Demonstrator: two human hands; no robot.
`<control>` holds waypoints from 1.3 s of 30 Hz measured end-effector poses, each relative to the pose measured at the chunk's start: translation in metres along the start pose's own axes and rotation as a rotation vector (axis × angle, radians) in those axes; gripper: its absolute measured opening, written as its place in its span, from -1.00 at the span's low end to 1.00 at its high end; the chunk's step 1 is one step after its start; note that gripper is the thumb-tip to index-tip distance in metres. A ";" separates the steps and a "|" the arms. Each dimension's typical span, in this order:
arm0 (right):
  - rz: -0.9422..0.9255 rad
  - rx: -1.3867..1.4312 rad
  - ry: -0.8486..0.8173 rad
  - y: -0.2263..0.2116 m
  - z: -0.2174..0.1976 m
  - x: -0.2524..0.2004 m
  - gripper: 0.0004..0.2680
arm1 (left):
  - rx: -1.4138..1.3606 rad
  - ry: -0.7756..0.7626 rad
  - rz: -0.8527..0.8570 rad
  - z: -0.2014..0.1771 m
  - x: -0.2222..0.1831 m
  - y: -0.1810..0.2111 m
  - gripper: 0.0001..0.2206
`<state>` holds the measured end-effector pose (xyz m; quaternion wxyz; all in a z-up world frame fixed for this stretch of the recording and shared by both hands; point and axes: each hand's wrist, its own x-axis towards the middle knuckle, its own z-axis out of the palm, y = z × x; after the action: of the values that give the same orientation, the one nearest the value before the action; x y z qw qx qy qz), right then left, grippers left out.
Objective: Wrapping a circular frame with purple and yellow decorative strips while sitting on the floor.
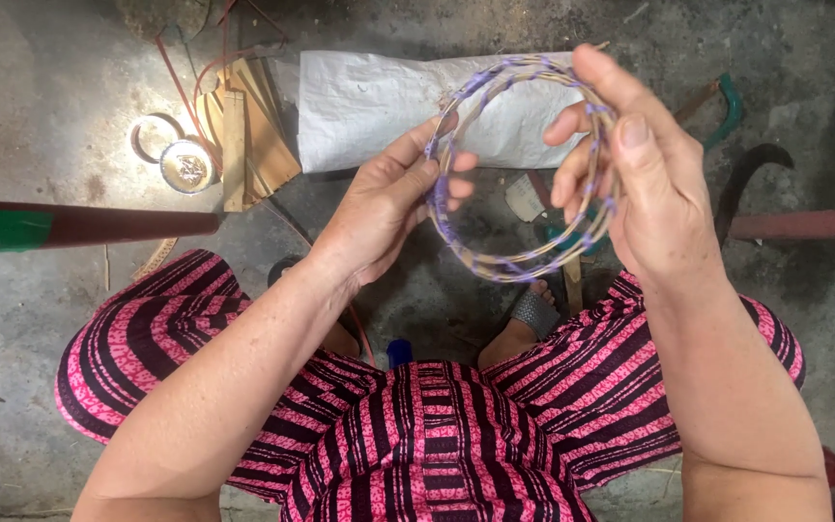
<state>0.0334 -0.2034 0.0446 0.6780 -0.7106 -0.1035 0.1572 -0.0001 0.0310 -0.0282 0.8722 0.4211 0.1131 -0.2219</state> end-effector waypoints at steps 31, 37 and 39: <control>-0.001 -0.248 0.011 0.012 -0.008 0.004 -0.61 | 0.522 0.000 0.169 0.001 0.000 -0.016 -0.76; 0.083 -0.013 0.005 0.020 -0.015 0.006 -0.60 | 0.386 -0.020 0.071 0.001 -0.001 0.002 -0.73; 0.170 0.275 -0.044 0.023 -0.018 0.008 -0.63 | 0.237 -0.145 -0.002 -0.009 0.004 0.007 -0.78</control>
<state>0.0456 -0.2191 0.0214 0.7508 -0.6135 -0.0354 0.2422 0.0061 0.0407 -0.0305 0.8219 0.5039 0.0232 -0.2644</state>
